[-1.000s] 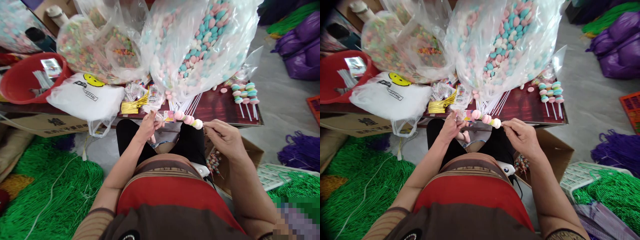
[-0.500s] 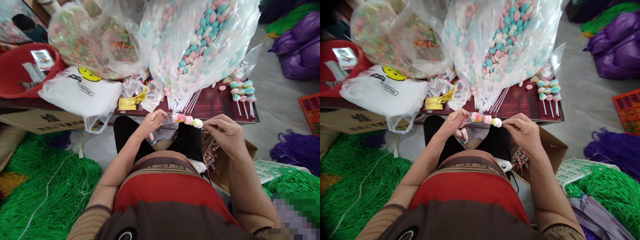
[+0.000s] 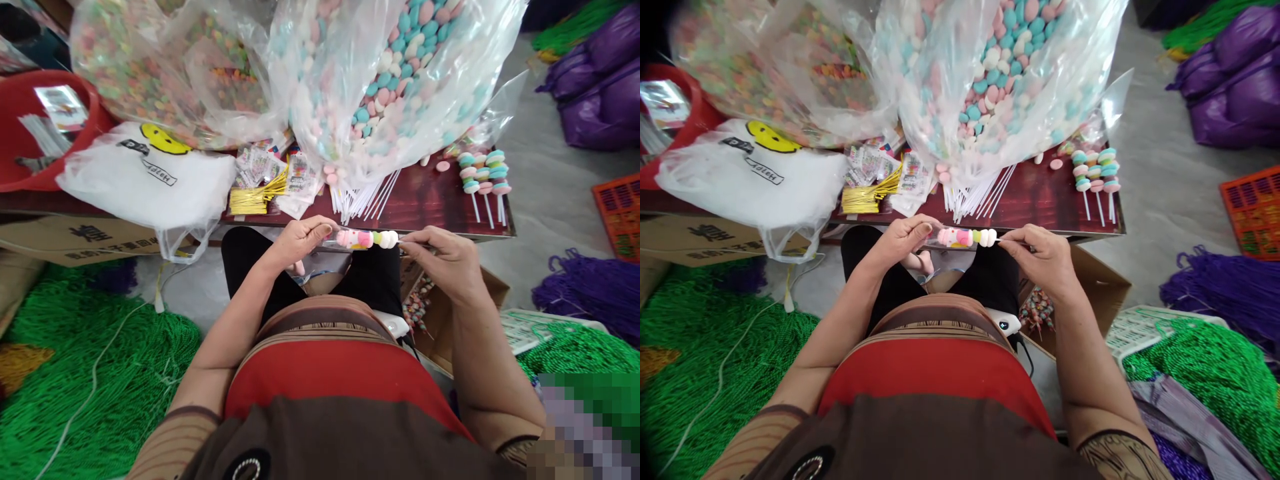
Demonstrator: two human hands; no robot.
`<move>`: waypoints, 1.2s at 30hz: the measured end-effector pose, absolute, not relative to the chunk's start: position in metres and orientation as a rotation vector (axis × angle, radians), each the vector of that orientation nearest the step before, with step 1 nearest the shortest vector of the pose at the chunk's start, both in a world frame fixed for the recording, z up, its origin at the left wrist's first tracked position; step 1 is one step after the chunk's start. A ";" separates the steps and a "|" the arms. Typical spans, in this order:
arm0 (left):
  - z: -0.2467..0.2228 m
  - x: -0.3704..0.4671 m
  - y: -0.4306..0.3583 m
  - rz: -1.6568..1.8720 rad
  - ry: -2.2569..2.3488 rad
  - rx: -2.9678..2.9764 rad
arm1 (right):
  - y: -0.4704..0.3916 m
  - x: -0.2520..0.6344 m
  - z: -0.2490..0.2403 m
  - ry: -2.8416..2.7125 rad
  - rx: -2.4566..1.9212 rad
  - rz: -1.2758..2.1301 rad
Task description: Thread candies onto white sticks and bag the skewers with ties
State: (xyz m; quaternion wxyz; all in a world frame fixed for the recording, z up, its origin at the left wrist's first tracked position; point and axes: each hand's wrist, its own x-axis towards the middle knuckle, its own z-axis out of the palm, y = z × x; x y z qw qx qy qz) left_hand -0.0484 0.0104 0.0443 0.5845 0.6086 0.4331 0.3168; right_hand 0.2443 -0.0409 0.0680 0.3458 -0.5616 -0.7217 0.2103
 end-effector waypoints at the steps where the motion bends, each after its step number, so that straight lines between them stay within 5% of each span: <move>1: 0.046 -0.050 0.010 0.724 1.014 1.423 | -0.041 0.246 0.065 -1.879 -1.459 0.559; 20: 0.076 -0.045 0.029 0.143 0.864 1.431 | -0.034 0.242 0.053 -2.008 -1.365 0.579; 36: 0.082 -0.021 0.038 0.021 0.950 2.313 | -0.038 0.221 0.061 -1.960 -1.407 0.577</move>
